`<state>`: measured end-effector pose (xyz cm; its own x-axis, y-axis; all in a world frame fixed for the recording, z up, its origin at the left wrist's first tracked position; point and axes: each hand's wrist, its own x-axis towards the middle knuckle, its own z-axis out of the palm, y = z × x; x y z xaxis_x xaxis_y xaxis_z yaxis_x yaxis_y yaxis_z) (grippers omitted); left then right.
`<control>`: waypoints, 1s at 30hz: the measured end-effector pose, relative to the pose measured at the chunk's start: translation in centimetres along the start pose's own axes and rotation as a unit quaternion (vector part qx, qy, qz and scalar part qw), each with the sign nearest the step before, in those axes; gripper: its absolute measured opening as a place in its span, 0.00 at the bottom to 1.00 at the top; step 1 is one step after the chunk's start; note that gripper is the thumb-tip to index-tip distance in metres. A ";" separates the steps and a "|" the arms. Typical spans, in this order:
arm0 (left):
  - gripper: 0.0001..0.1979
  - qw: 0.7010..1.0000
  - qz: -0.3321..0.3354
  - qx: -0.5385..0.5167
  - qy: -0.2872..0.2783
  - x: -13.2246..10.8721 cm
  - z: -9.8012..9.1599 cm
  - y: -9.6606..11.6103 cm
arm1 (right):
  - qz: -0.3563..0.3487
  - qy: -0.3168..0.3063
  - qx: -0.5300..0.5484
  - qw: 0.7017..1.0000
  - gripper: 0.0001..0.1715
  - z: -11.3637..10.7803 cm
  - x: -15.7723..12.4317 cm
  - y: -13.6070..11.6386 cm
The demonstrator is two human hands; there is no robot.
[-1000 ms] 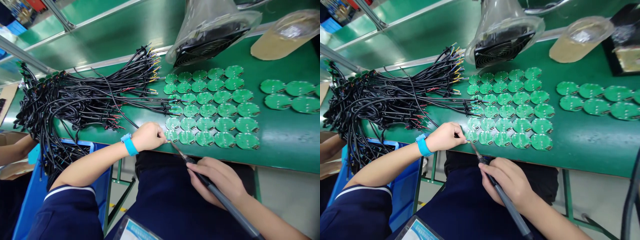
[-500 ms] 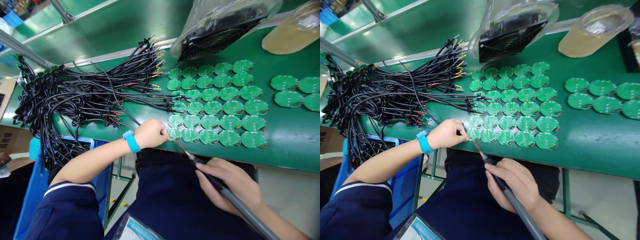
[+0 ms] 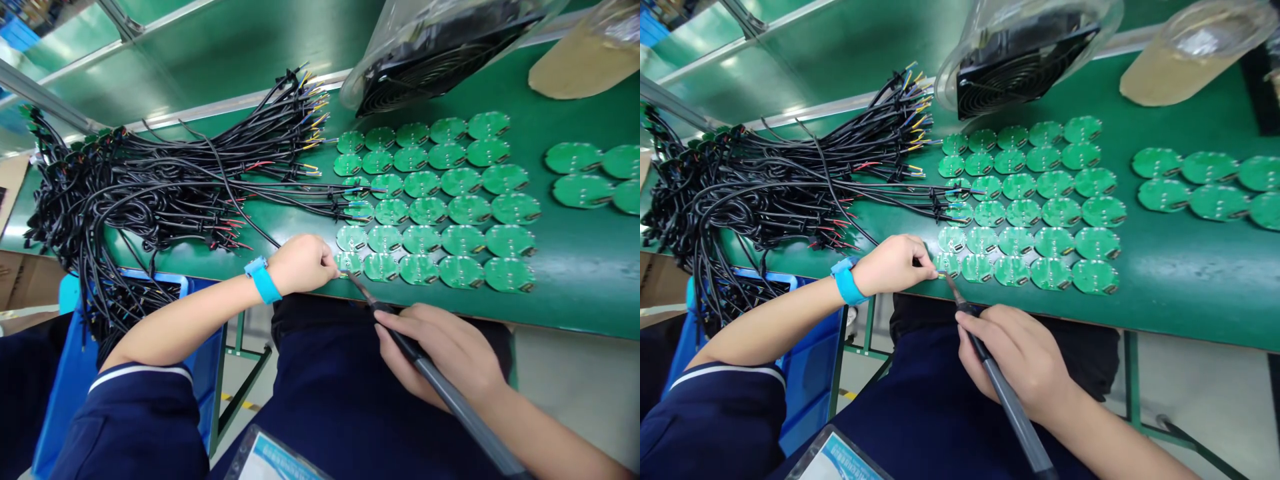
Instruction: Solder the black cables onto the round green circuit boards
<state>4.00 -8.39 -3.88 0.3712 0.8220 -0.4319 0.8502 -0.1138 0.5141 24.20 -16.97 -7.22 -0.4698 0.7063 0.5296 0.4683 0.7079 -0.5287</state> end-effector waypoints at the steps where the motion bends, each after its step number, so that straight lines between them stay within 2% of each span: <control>1: 0.07 1.000 0.002 -0.001 0.002 0.0 0.0 0.0 | -0.004 -0.001 -0.009 1.000 0.18 0.0 0.2 -0.2; 7: 0.09 0.999 0.028 0.021 0.031 -0.3 0.6 -0.1 | -0.021 -0.016 -0.071 0.997 0.14 0.3 1.2 -1.2; 12: 0.09 0.997 0.016 0.050 0.059 -0.5 1.2 0.3 | -0.016 -0.012 -0.074 0.997 0.14 0.2 1.3 -1.3; 21: 0.10 0.997 0.020 0.055 0.056 -0.4 1.2 0.4 | -0.014 -0.016 -0.075 0.997 0.14 0.3 1.4 -1.2; 25: 0.10 0.998 0.020 0.054 0.036 -0.2 0.9 0.3 | 0.021 -0.018 -0.025 0.999 0.13 -0.1 1.4 -1.0; 30: 0.09 0.998 0.026 0.041 0.033 -0.2 0.9 0.0 | 0.139 0.025 0.037 0.989 0.07 -1.6 1.3 -0.4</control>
<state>4.24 -9.00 -4.46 0.3923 0.8481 -0.3561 0.8592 -0.1996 0.4711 24.62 -16.29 -5.23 -0.2916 0.8742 0.3883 0.5178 0.4856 -0.7043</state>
